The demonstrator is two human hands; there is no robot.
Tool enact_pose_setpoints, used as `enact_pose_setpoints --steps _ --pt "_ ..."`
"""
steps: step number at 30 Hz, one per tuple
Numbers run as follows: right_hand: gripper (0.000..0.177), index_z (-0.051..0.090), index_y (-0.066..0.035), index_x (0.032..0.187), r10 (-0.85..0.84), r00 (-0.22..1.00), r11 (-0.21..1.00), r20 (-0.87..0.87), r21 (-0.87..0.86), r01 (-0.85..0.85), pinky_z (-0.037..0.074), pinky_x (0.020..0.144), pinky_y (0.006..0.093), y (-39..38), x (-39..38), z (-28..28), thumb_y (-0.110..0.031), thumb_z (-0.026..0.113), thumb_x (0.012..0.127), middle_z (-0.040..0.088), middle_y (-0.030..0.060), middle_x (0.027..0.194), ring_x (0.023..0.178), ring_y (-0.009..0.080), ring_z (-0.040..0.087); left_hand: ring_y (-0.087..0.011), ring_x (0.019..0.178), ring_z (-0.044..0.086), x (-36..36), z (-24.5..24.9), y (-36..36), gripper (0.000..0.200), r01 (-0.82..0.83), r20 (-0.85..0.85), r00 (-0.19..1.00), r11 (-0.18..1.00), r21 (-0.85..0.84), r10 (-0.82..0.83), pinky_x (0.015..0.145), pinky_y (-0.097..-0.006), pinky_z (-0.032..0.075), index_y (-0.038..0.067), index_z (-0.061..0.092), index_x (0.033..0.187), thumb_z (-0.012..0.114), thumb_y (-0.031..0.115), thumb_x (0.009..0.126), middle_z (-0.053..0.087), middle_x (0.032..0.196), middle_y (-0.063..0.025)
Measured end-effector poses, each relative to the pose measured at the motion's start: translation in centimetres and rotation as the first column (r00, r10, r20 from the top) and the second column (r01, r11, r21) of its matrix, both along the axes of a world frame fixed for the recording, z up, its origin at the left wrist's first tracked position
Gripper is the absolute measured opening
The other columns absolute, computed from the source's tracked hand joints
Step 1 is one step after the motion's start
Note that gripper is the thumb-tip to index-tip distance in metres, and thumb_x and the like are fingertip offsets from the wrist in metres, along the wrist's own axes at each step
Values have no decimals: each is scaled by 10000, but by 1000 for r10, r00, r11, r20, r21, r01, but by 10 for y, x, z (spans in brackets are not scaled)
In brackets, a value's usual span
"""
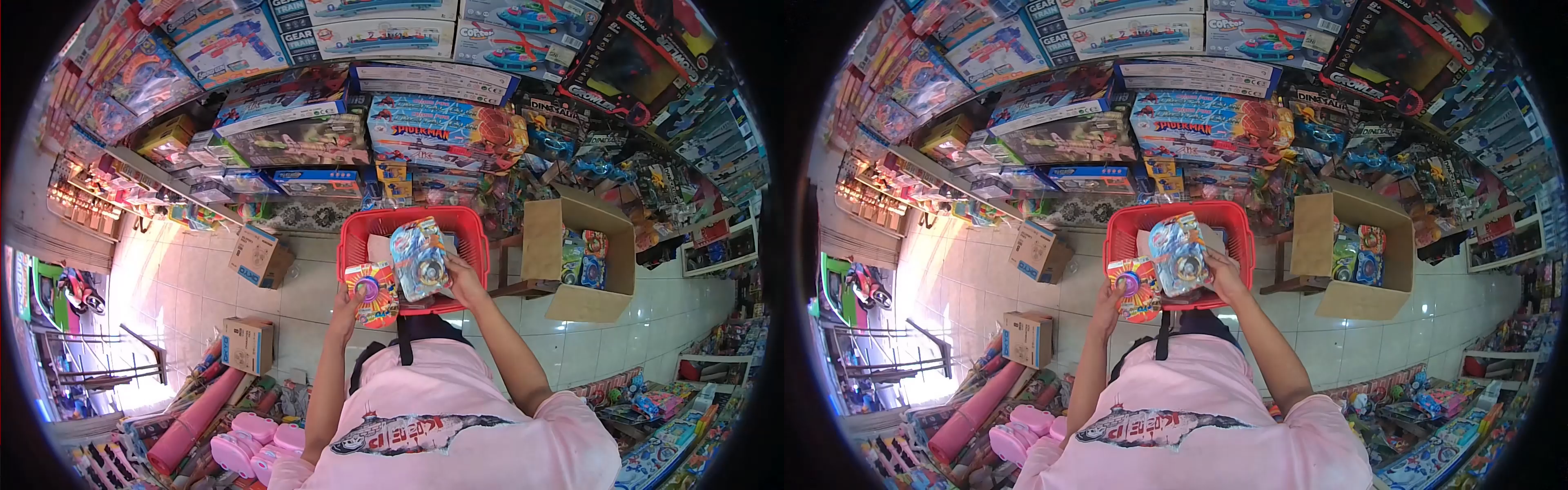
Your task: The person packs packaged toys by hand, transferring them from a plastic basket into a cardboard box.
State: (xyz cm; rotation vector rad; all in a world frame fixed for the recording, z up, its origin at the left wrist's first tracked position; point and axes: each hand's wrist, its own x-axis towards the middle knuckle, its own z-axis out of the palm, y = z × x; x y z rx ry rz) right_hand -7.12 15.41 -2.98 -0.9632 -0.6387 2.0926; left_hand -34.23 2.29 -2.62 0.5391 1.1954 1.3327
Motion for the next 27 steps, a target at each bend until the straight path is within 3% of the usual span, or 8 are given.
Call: enact_pose_setpoints --steps 1,3,6,10,12,15,22,27 --pt "307 572 -2 1270 -69 996 995 -61 -82 64 486 931 308 -10 -3 12 -103 488 993 644 57 1194 1075 173 612 -142 1066 605 1 0 -8 430 -1 2 1000 1000 3 1 951 -319 480 2 492 1281 647 234 953 624 1185 -77" --pt "327 575 16 1258 -42 997 999 -61 -28 40 478 961 337 -29 -4 19 -156 482 996 637 70 1219 1113 172 604 -142 1056 609 2 -1 -30 422 -4 19 1000 1000 -26 4 946 -321 485 3 495 1281 654 207 947 623 1187 -79" --pt "469 518 -16 1329 20 998 996 -62 -84 -25 461 989 385 -62 -2 10 -353 435 1015 621 63 1244 1131 188 600 -140 1063 606 0 -8 -68 422 13 70 998 1000 -28 -11 947 -319 483 4 499 1279 664 190 938 624 1188 -83" --pt "455 496 -27 1342 53 995 998 -81 -22 -55 470 971 366 -120 4 10 -337 485 1009 615 49 1246 1131 170 599 -138 1046 617 1 -12 -116 430 69 -26 997 997 -36 -70 937 -317 489 6 502 1277 677 180 925 635 1172 -80" --pt "449 508 -33 1329 78 997 994 -25 77 -76 493 906 301 -153 6 22 -287 600 970 646 25 1149 1057 115 617 -132 1021 630 2 -12 -135 441 132 -61 989 987 -92 -138 925 -316 497 10 504 1276 691 176 913 652 1142 -73" --pt "449 507 -31 1324 75 994 995 76 63 -79 485 910 286 -194 20 29 -254 633 956 652 28 1124 1056 103 613 -127 993 643 13 -10 -151 445 166 -19 985 981 -100 -169 906 -309 508 14 509 1271 701 180 906 664 1115 -66" --pt "378 586 -32 1230 -259 919 951 299 247 187 489 883 279 -260 61 27 -246 677 932 665 33 1094 998 102 624 -125 976 650 52 -9 -152 420 328 -29 944 944 -13 -329 879 -292 518 27 517 1258 697 179 910 665 1096 -58" --pt "371 590 -20 1224 -406 844 909 351 252 332 493 876 280 -289 92 36 -230 679 931 671 32 1075 981 105 627 -123 974 651 83 -1 -146 425 420 -32 907 907 8 -420 878 -291 517 36 521 1260 702 191 908 665 1091 -53"
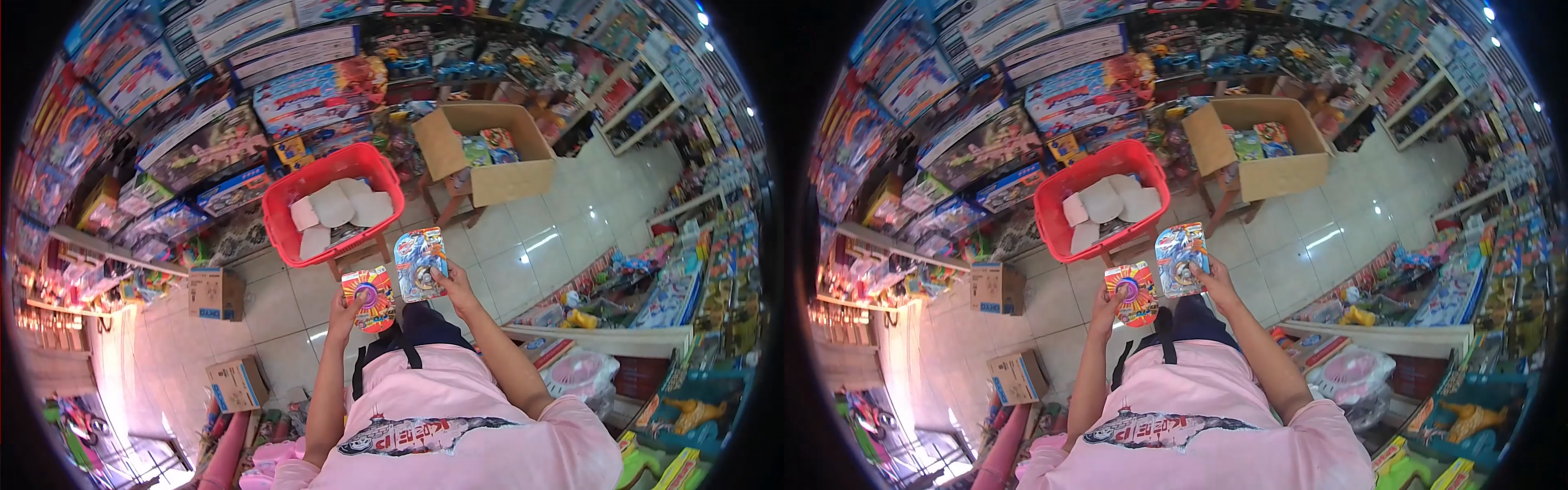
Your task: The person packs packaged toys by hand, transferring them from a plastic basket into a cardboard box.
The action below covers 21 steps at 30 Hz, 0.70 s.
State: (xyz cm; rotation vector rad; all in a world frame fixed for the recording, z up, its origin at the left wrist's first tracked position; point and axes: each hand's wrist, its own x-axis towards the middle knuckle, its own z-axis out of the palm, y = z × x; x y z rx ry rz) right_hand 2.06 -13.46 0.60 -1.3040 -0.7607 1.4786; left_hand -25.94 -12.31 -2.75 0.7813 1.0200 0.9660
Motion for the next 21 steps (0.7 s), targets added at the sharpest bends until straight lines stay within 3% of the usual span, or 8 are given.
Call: enact_pose_setpoints --steps 5,10,16,21 --pt "387 589 -2 1221 -135 990 990 32 39 133 489 879 274 -24 34 5 -242 680 931 673 36 1088 976 108 628 -126 985 652 39 -7 12 453 156 25 988 988 -21 -155 885 -295 519 34 514 1277 711 192 901 667 1092 -51" --pt "404 589 1 1230 -236 971 971 -47 28 237 482 893 271 -46 81 4 -248 686 927 675 41 1093 981 111 631 -131 998 651 89 -5 28 487 309 28 951 951 -31 -308 884 -298 525 33 504 1292 727 180 885 659 1119 -58" --pt "421 588 -7 1232 -353 917 934 -187 -7 358 486 911 288 -61 156 -1 -234 716 900 672 48 1116 1019 118 631 -139 1000 651 177 2 46 495 396 -4 918 918 -40 -396 881 -298 535 22 489 1295 731 108 873 655 1131 -68" --pt "420 591 -6 1212 -364 921 931 -140 -14 366 493 902 281 -63 218 -7 -202 738 870 676 51 1100 993 119 640 -141 997 661 247 14 55 444 393 -38 918 919 -45 -394 890 -308 528 45 500 1276 706 113 889 665 1122 -73"
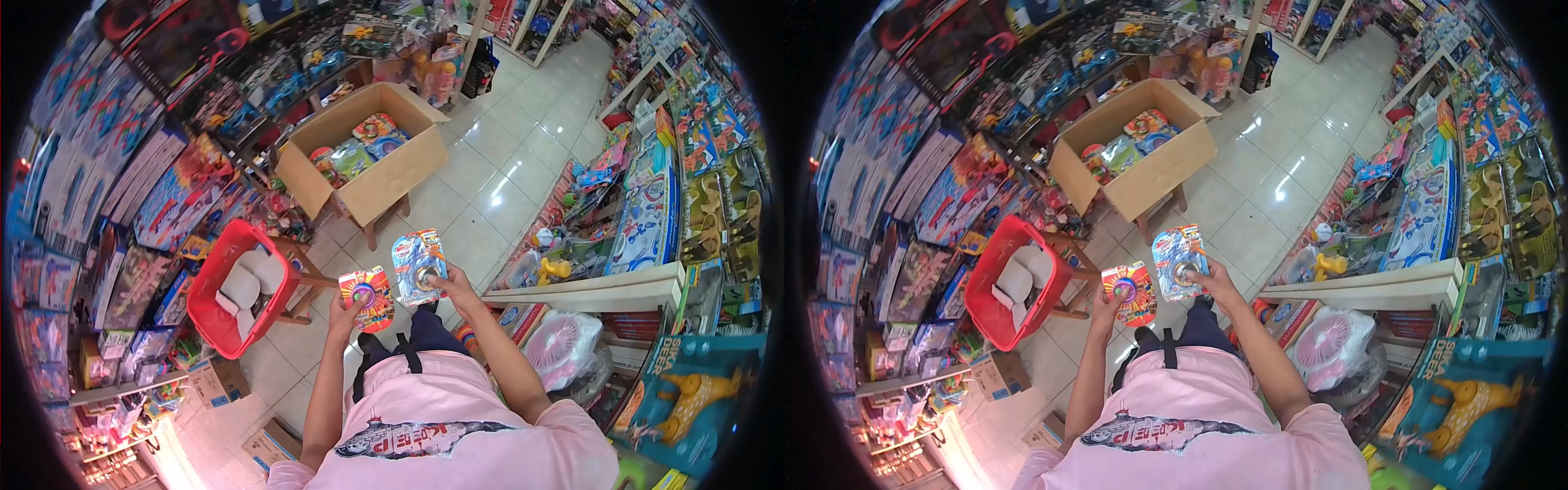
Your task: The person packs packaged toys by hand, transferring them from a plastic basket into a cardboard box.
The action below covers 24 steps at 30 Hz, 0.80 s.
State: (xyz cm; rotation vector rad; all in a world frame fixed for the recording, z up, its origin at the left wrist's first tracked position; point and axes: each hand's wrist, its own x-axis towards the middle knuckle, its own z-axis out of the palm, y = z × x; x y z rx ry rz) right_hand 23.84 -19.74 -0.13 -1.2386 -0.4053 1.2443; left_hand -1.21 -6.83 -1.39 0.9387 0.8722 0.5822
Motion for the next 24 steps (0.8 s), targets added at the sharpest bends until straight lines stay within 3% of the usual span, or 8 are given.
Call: enact_pose_setpoints --steps 8,13,20,24 --pt "422 582 -8 1219 44 999 998 -27 -53 -45 490 910 286 11 91 -8 -161 733 855 669 49 1117 1002 117 633 -150 987 665 100 3 15 445 -62 -62 996 998 21 64 869 -309 542 32 491 1271 706 89 886 662 1126 -82" --pt "367 576 21 1203 15 999 1000 -34 -1 -15 500 898 283 30 126 -5 -100 696 878 678 53 1084 972 116 639 -155 980 667 140 7 24 467 -115 -65 991 993 21 116 865 -317 552 16 477 1268 718 58 870 658 1124 -92" --pt "385 564 17 1231 22 998 998 -55 54 -19 501 889 273 82 159 -5 -113 690 891 676 54 1094 987 112 636 -157 1027 644 164 22 69 514 -148 -106 980 975 168 167 912 -313 514 12 475 1286 741 56 849 648 1146 -88" --pt "398 575 8 1233 30 999 999 -26 24 -29 476 897 273 122 173 -2 -192 689 907 677 53 1095 988 108 625 -166 1052 620 170 25 120 526 -203 -78 970 945 257 230 944 -315 481 9 486 1281 763 82 839 630 1157 -90"
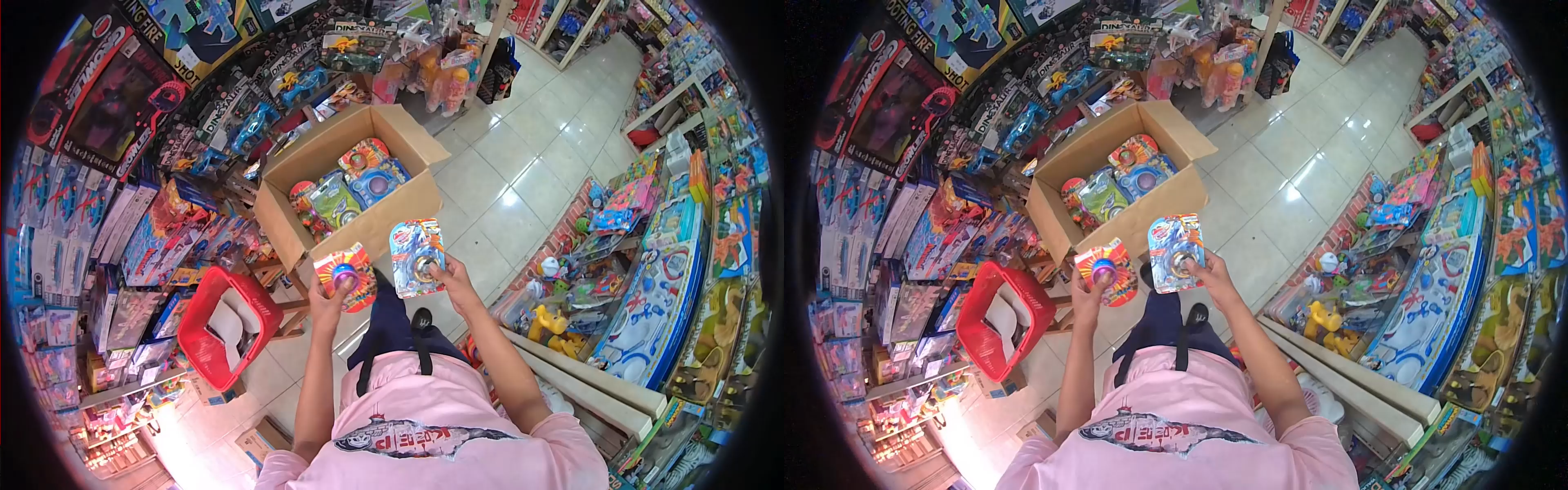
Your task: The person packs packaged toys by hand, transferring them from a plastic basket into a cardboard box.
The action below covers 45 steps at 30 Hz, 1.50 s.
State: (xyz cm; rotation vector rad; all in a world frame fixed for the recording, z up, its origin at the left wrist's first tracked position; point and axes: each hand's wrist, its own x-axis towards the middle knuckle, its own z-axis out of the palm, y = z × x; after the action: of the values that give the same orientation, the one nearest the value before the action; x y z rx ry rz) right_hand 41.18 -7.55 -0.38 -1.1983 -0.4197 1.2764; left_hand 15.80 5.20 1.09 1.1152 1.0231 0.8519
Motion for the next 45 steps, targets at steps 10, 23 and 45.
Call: enact_pose_setpoints --steps 10,23,45 --pt "467 491 -12 1265 -72 995 994 66 -71 77 468 917 295 93 28 10 -210 696 895 613 96 1158 1077 155 598 -131 993 632 42 7 131 446 -106 176 980 994 42 97 890 -289 491 10 505 1271 701 197 917 659 1114 -76" --pt "363 570 3 1114 127 943 985 307 -153 -83 516 813 278 246 61 15 -175 733 842 673 93 1001 932 136 651 -132 994 612 25 -25 177 430 -309 47 949 949 -54 312 903 -294 468 1 547 1229 721 224 905 655 1111 -75" --pt "416 601 -15 1010 151 923 895 355 -445 25 476 400 352 444 -1 -177 -409 670 892 656 101 739 561 226 624 -142 1042 584 29 -25 166 448 -720 -152 694 679 -142 704 928 -296 448 -5 538 1238 721 218 896 628 1146 -92"
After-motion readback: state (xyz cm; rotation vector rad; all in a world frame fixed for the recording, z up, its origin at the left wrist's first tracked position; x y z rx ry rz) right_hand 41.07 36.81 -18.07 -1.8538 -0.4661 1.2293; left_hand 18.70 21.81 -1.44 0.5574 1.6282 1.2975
